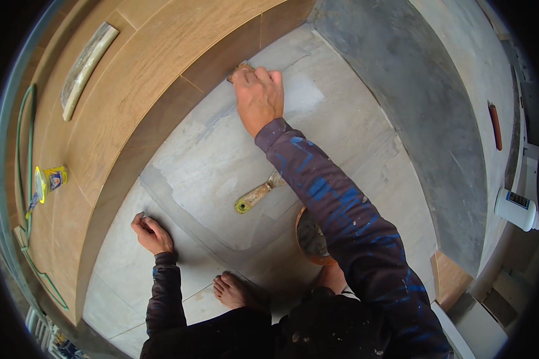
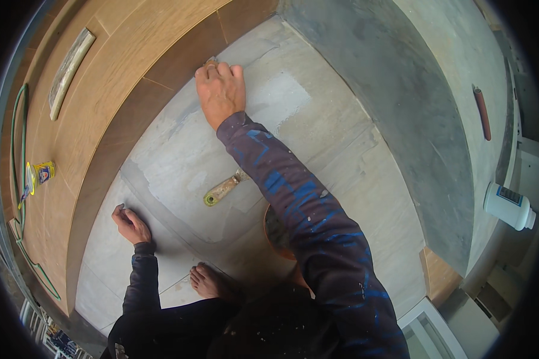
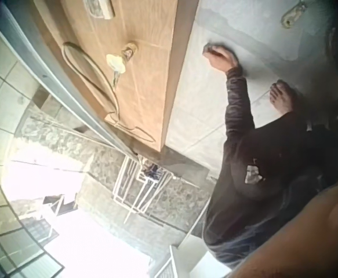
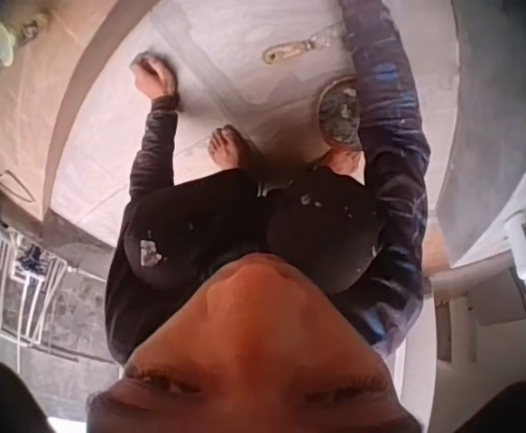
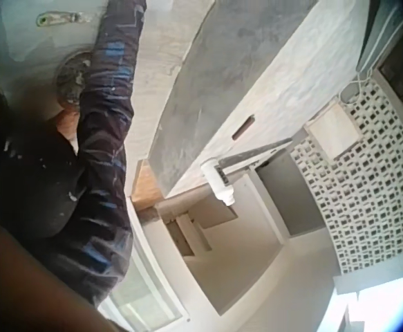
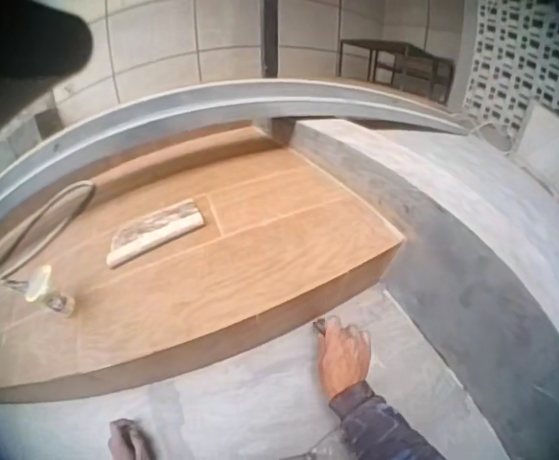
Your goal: The person applies grout between floor tiles by scooping mixture from a container with a small scraper, spreading it along the seams, and smoothing the joints with the tool and their fingers.
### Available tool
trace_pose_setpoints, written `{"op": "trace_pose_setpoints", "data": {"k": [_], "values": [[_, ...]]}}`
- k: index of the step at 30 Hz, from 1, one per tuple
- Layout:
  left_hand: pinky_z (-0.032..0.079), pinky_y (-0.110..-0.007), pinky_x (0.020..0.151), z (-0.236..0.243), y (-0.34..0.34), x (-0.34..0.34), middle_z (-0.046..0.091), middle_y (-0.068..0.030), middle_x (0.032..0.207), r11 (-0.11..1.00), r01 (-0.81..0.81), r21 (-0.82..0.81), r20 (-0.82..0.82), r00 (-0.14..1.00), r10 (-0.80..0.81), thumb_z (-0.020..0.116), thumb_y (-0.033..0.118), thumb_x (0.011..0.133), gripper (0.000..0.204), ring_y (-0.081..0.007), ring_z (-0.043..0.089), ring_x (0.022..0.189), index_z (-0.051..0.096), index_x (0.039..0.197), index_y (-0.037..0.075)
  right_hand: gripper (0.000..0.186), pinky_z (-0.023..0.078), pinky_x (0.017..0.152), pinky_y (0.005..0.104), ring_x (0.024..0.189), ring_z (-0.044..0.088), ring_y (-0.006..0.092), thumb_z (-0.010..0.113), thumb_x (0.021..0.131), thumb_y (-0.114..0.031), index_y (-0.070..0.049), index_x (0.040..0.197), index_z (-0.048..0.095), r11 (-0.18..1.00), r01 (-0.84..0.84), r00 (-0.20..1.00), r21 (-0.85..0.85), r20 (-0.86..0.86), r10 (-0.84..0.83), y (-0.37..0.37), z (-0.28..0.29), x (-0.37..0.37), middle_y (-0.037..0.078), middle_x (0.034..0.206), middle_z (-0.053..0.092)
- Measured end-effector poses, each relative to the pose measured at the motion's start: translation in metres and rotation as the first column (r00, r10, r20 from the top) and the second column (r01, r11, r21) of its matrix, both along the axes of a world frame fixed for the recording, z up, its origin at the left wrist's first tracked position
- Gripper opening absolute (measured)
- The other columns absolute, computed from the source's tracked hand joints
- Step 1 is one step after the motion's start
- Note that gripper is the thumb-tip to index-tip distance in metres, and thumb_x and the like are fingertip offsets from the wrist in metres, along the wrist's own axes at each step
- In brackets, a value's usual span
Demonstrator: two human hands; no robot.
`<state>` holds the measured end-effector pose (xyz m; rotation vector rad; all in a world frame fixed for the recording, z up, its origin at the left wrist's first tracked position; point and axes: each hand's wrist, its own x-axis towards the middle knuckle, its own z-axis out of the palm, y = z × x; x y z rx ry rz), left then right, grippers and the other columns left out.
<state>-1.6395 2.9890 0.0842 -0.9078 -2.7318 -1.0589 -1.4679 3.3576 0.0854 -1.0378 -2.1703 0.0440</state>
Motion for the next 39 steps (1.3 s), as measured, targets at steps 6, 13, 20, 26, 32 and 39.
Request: {"op": "trace_pose_setpoints", "data": {"k": [6, 13, 20, 26, 32, 39], "values": [[0.041, -0.03, 0.059, 0.025, -0.053, -0.014, 0.052, -0.0013, 0.073, 0.997, -0.055, -0.054, 0.005, 0.998, 0.056, 0.055, 0.013, 0.105, 0.019, -0.0118, 0.047, 0.063, 0.058, 0.121, 0.002, 0.015, 0.048, 0.077, 0.0466, 0.085, 0.065, 0.0343, 0.074, 0.088, -0.007, -0.009, 0.098, 0.062, 0.859, -0.249, 0.959, -0.448, -0.24, 0.153, -0.08, 0.048, -0.008, 0.011, 0.086, 0.07], [0.046, -0.028, 0.061, 0.013, -0.05, -0.044, 0.059, -0.0024, 0.077, 0.999, 0.024, 0.034, 0.095, 0.995, -0.027, 0.057, 0.009, 0.103, 0.019, -0.0115, 0.052, 0.063, 0.059, 0.121, 0.003, 0.016, 0.046, 0.082, 0.0477, 0.091, 0.064, 0.0351, 0.071, 0.092, -0.011, -0.009, 0.102, 0.059, 0.953, 0.268, 0.963, -0.142, 0.066, -0.261, 0.003, 0.053, 0.037, 0.011, 0.091, 0.072], [0.046, -0.028, 0.06, 0.0, -0.053, -0.057, 0.059, -0.003, 0.076, 0.999, 0.002, 0.038, 0.075, 0.997, -0.005, 0.057, 0.008, 0.102, 0.018, -0.0118, 0.053, 0.062, 0.059, 0.12, 0.003, 0.007, 0.044, 0.08, 0.0394, 0.087, 0.064, 0.0249, 0.066, 0.091, -0.009, -0.01, 0.098, 0.063, 0.994, -0.028, 0.982, -0.108, 0.184, 0.048, -0.084, 0.049, -0.044, 0.008, 0.092, 0.075], [0.046, -0.028, 0.06, 0.003, -0.053, -0.05, 0.059, -0.0027, 0.075, 0.999, -0.004, 0.034, 0.063, 0.998, 0.002, 0.057, 0.009, 0.102, 0.018, -0.012, 0.053, 0.062, 0.059, 0.12, 0.004, 0.009, 0.044, 0.081, 0.0379, 0.089, 0.064, 0.0222, 0.066, 0.091, -0.011, -0.007, 0.098, 0.064, 0.989, -0.143, 0.964, -0.023, 0.221, 0.145, -0.134, 0.051, -0.084, 0.01, 0.094, 0.075], [0.046, -0.029, 0.06, 0.018, -0.058, -0.036, 0.059, -0.0027, 0.075, 0.996, 0.02, 0.083, 0.046, 0.999, -0.024, 0.057, 0.01, 0.102, 0.018, -0.0126, 0.053, 0.062, 0.059, 0.12, 0.004, 0.011, 0.044, 0.082, 0.0392, 0.09, 0.065, 0.0243, 0.067, 0.09, -0.011, -0.007, 0.1, 0.064, 0.956, -0.27, 0.935, -0.118, 0.206, 0.289, -0.179, 0.072, -0.091, 0.008, 0.081, 0.073], [0.047, -0.029, 0.061, 0.049, -0.066, -0.02, 0.059, -0.0031, 0.075, 1.0, 0.001, 0.021, 0.068, 0.998, -0.003, 0.057, 0.01, 0.103, 0.018, -0.0127, 0.054, 0.062, 0.059, 0.12, 0.004, 0.023, 0.051, 0.082, 0.0509, 0.091, 0.067, 0.0394, 0.074, 0.092, -0.011, -0.009, 0.114, 0.068, 0.892, -0.138, 0.957, -0.431, -0.291, 0.008, -0.101, 0.081, 0.035, 0.015, 0.093, 0.073]]}}
